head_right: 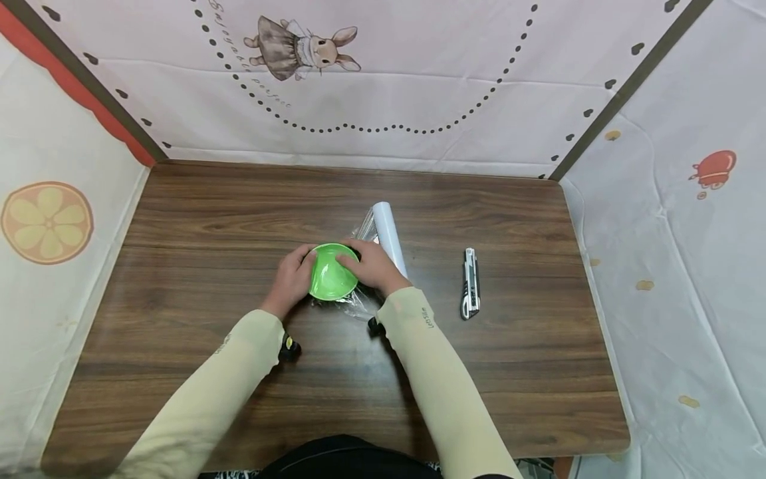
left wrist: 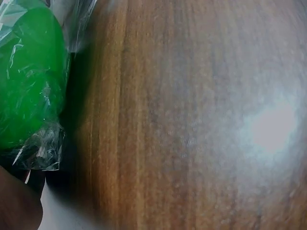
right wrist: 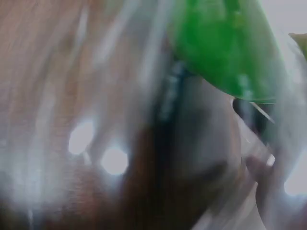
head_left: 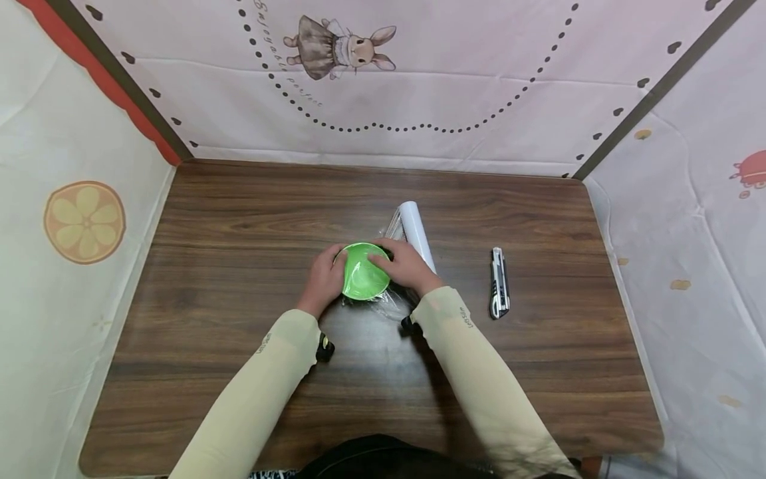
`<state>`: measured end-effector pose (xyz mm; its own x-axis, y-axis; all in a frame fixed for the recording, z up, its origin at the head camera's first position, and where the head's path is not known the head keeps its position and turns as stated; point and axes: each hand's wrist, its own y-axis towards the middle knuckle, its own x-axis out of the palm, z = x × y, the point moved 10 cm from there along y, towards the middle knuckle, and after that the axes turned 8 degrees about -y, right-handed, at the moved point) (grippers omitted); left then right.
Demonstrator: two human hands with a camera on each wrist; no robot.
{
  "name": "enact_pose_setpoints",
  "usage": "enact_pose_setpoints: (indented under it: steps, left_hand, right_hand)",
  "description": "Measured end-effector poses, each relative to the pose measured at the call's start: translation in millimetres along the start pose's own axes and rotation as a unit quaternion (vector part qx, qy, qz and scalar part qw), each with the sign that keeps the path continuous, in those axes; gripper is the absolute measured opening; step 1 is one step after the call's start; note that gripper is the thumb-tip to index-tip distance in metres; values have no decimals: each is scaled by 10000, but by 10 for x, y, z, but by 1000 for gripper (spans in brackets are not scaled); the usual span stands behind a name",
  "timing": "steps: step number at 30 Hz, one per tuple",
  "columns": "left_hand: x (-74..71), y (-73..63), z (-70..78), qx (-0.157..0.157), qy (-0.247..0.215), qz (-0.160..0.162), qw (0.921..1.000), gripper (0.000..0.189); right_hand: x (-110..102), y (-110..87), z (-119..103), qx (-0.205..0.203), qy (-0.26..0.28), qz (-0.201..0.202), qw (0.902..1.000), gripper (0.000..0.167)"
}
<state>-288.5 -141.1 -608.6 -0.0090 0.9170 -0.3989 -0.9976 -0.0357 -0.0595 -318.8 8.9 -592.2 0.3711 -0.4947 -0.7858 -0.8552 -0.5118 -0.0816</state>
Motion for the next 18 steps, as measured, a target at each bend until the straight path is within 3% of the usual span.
enact_pose_setpoints:
  steps: [6,14,18]
  left_hand:
    - [20,4,-17,-3,-159,-43,9999,35]
    - [84,7,-40,-94,-497,-790,9956,45]
    - [81,10,-46,-139,-684,-846,9940,40]
  right_hand:
    - [30,-11,27,67,165,-5,9998,47]
    - [50,-6,33,126,67,-185,9997,48]
    - [54,-8,30,125,92,-257,9995,49]
